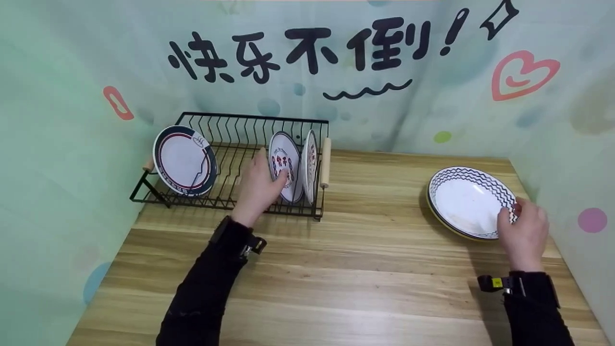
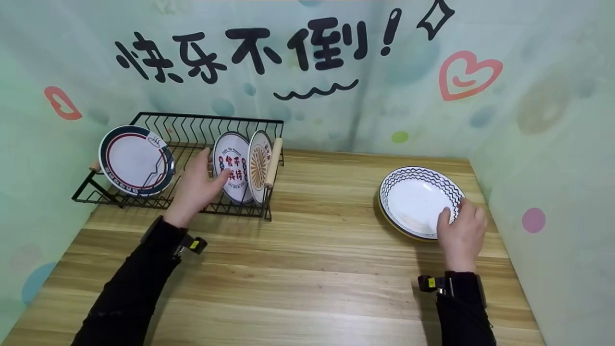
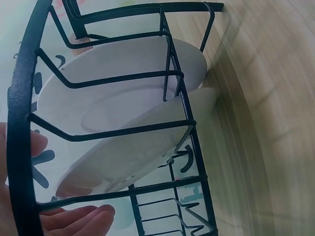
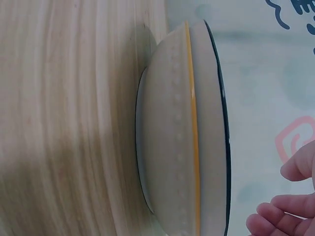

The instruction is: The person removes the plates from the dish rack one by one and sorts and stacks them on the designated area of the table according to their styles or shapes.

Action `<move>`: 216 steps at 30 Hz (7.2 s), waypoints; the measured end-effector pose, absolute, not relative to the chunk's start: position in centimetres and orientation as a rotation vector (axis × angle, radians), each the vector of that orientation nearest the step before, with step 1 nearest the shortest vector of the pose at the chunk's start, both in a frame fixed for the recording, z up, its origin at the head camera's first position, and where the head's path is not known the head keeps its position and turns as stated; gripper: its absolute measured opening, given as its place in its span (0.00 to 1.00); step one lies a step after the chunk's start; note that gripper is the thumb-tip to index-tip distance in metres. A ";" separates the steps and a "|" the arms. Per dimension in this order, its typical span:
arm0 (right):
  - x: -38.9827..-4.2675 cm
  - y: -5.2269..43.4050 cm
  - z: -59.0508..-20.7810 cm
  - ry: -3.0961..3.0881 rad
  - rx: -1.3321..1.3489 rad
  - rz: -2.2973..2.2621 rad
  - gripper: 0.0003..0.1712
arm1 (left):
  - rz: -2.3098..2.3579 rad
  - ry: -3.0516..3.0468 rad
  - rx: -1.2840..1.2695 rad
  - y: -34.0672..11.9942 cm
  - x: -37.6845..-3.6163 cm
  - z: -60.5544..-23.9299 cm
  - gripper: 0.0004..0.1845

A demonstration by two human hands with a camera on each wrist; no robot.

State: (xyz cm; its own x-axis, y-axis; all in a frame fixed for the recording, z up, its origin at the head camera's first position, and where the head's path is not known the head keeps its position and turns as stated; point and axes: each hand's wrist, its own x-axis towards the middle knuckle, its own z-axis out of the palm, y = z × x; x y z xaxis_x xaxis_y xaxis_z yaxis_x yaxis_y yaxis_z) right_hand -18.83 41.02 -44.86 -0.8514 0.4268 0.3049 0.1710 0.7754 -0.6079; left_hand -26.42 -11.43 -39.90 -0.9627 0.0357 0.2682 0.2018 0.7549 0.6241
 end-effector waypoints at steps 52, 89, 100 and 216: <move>-18.6 38.8 -46.5 -2.643 -0.027 0.834 0.38 | -0.933 -2.827 -0.104 -11.2 -27.6 -40.5 0.29; -18.8 34.1 -46.7 -2.610 0.234 0.843 0.38 | -1.040 -2.827 -0.094 -10.7 -28.1 -40.8 0.14; -18.9 32.4 -46.6 -2.555 0.324 0.844 0.37 | -1.034 -2.720 -0.085 -10.9 -27.4 -40.2 0.11; -19.5 22.2 -44.3 -2.169 0.616 1.163 0.31 | -1.970 -2.110 -0.385 -8.3 -20.7 -41.0 0.18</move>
State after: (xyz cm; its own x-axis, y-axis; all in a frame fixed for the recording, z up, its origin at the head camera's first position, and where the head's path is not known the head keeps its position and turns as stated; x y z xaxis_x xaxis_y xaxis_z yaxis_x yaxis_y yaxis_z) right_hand -19.52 22.24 -44.35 -0.7155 -0.1178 0.6886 -0.6388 0.5094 -0.5766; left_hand -20.66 -8.34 -41.01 -0.9392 0.0352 0.3415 0.3431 0.0620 0.9373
